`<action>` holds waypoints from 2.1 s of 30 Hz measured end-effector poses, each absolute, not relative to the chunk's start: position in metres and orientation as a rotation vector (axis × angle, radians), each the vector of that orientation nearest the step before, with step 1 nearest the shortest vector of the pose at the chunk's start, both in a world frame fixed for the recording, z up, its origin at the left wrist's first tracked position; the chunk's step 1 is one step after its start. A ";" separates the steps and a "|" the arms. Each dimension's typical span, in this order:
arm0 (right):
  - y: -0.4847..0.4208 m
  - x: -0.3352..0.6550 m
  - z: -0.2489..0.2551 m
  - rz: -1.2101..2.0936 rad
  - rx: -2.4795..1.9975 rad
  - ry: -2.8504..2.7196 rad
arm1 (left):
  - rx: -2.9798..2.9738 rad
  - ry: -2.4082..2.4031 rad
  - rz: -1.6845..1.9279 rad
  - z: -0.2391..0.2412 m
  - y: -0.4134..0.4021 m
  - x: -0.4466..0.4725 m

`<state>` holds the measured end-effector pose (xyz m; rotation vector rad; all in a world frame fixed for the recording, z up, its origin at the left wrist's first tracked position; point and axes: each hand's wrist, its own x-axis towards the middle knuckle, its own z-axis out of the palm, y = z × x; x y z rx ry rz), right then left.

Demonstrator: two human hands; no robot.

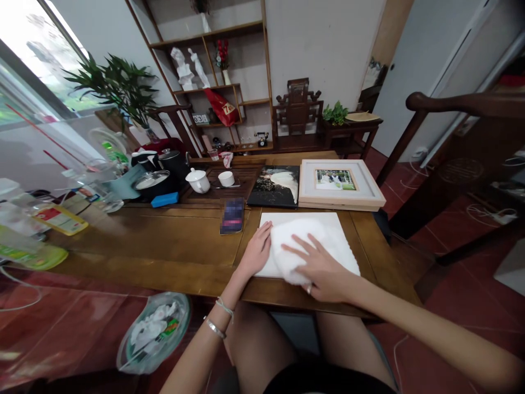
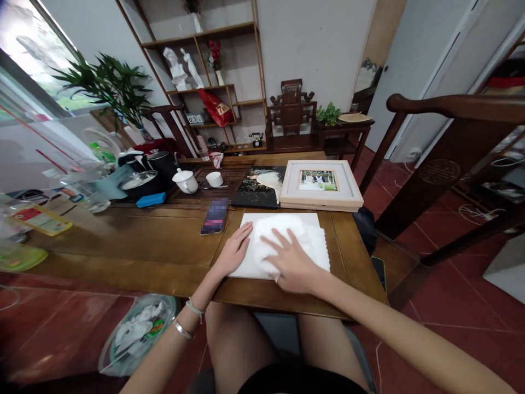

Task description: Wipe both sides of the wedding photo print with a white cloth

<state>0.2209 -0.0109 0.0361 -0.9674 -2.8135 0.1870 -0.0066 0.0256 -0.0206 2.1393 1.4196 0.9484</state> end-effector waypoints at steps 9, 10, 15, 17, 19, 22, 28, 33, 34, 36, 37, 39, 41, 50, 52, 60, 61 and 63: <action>-0.004 0.243 0.040 0.202 -0.945 -2.835 | 2.150 1.431 0.924 -0.020 0.026 -0.007; 0.006 0.242 0.040 0.166 -1.033 -2.803 | 2.150 1.433 0.917 -0.020 0.026 -0.006; 0.025 0.222 0.035 0.116 -1.380 -2.648 | 2.152 1.414 0.918 -0.018 0.025 -0.006; 0.011 0.212 0.033 0.155 -1.345 -2.667 | 2.150 1.413 0.938 -0.019 0.025 -0.006; -0.014 0.205 0.032 0.207 -1.212 -2.735 | 2.153 1.406 0.948 -0.020 0.025 -0.007; -0.051 0.207 0.036 0.296 -0.981 -2.831 | 2.162 1.375 0.944 -0.022 0.026 -0.009; -0.042 0.234 0.048 0.435 -0.957 -2.821 | 2.166 1.395 0.933 -0.022 0.027 -0.009; 0.017 0.232 0.041 0.340 -1.287 -2.620 | 2.148 1.414 0.931 -0.020 0.026 -0.007; 0.024 0.226 0.038 0.305 -1.361 -2.571 | 2.149 1.415 0.931 -0.020 0.026 -0.007; 0.031 0.212 0.034 0.238 -1.454 -2.513 | 2.159 1.414 0.926 -0.019 0.025 -0.007; 0.029 0.206 0.032 0.208 -1.464 -2.511 | 2.166 1.410 0.922 -0.019 0.025 -0.007; 0.018 0.195 0.031 0.181 -1.428 -2.552 | 2.179 1.401 0.919 -0.019 0.025 -0.007; -0.004 0.191 0.032 0.203 -1.367 -2.607 | 2.179 1.402 0.927 -0.020 0.025 -0.007; -0.074 0.226 0.048 0.470 -1.058 -2.796 | 2.191 1.415 0.892 -0.020 0.025 -0.006; -0.049 0.226 0.048 0.444 -1.147 -2.759 | 2.182 1.419 0.901 -0.020 0.026 -0.006; 0.030 0.194 0.042 0.139 -1.402 -2.658 | 2.170 1.412 0.918 -0.020 0.025 -0.007; 0.025 0.191 0.043 0.134 -1.388 -2.683 | 2.168 1.410 0.918 -0.020 0.025 -0.007; 0.003 0.189 0.043 0.165 -1.341 -2.743 | 2.166 1.408 0.926 -0.020 0.025 -0.007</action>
